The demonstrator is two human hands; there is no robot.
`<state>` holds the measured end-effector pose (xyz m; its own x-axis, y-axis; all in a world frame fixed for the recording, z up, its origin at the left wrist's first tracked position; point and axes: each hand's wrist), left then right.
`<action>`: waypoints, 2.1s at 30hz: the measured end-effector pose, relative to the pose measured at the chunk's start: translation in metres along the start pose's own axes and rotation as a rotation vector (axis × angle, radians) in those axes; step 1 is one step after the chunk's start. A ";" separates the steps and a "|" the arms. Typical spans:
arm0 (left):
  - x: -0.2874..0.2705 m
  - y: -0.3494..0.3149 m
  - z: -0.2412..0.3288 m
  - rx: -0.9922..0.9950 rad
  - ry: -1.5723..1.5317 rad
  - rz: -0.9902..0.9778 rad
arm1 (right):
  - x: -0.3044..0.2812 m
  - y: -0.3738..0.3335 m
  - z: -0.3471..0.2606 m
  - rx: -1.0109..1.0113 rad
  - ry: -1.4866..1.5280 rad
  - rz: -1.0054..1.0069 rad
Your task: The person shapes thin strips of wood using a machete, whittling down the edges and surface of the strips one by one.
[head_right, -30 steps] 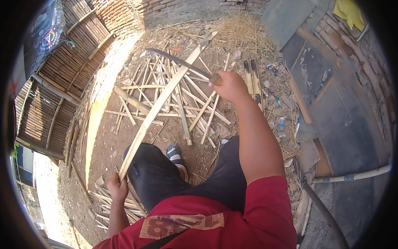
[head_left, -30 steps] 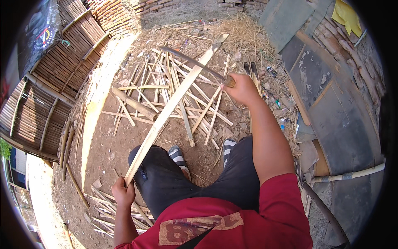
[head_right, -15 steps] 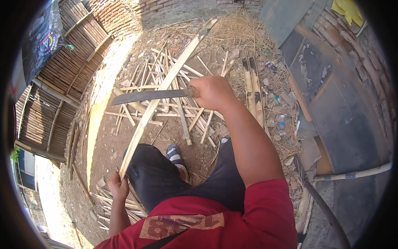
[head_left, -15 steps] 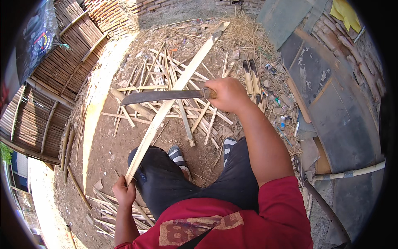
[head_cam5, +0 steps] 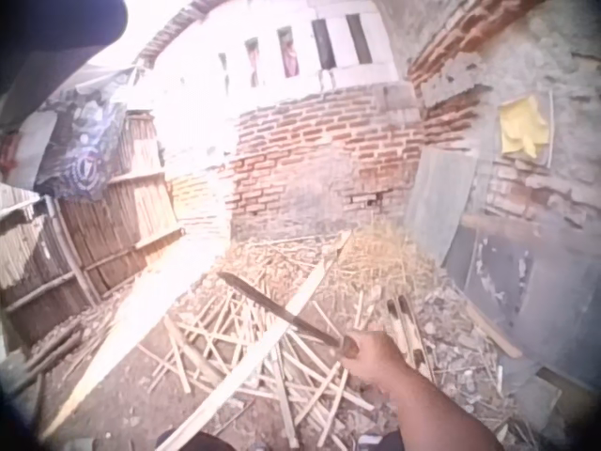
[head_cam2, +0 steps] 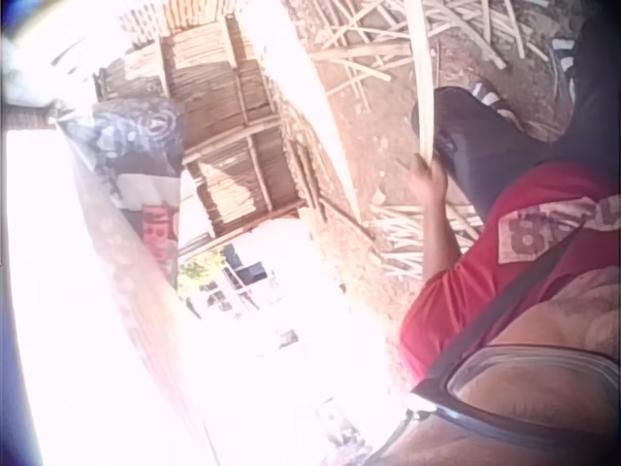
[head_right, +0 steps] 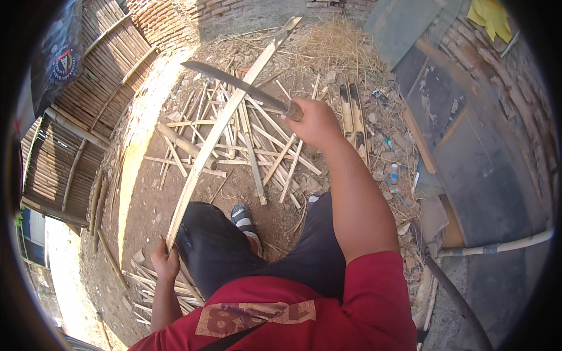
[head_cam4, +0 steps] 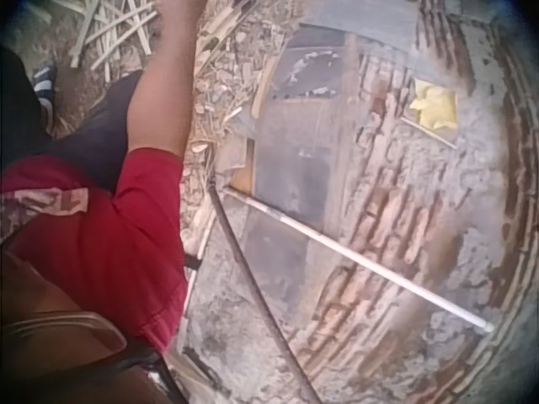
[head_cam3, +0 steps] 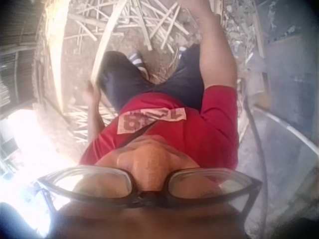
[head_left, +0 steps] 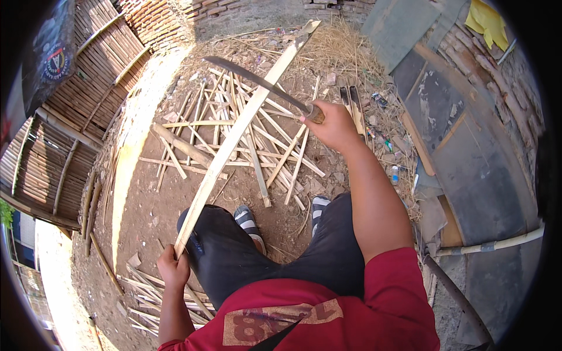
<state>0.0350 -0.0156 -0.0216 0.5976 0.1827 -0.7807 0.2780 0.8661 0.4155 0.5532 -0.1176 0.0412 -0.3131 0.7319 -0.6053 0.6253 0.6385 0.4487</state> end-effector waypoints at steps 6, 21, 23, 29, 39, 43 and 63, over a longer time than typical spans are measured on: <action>-0.009 0.003 0.008 0.008 0.038 -0.013 | 0.003 -0.008 -0.021 -0.355 -0.157 -0.104; -0.004 0.006 0.013 0.022 0.039 -0.023 | -0.001 -0.001 0.005 -0.071 -0.006 -0.043; -0.007 0.008 0.017 -0.005 0.005 -0.024 | 0.002 -0.006 -0.013 -0.302 -0.074 -0.110; -0.019 0.008 0.019 0.040 0.065 0.009 | -0.009 -0.007 -0.020 -0.270 -0.077 -0.105; -0.006 0.003 0.011 0.061 0.071 0.013 | -0.008 0.004 0.026 0.090 -0.003 0.149; -0.007 0.009 0.022 0.046 0.044 0.020 | 0.001 -0.010 -0.025 -0.271 -0.069 -0.080; 0.000 0.006 0.017 0.074 0.053 0.072 | 0.007 -0.009 -0.019 -0.195 -0.041 -0.177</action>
<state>0.0497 -0.0182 -0.0112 0.5780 0.2691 -0.7704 0.2919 0.8135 0.5031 0.5320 -0.1136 0.0453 -0.3739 0.5973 -0.7096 0.4130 0.7922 0.4492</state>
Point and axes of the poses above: each hand's wrist, its own y-axis towards the middle knuckle, its own x-axis out of the palm, z = x × y, and after that the axes turned 8 degrees about z, right-handed
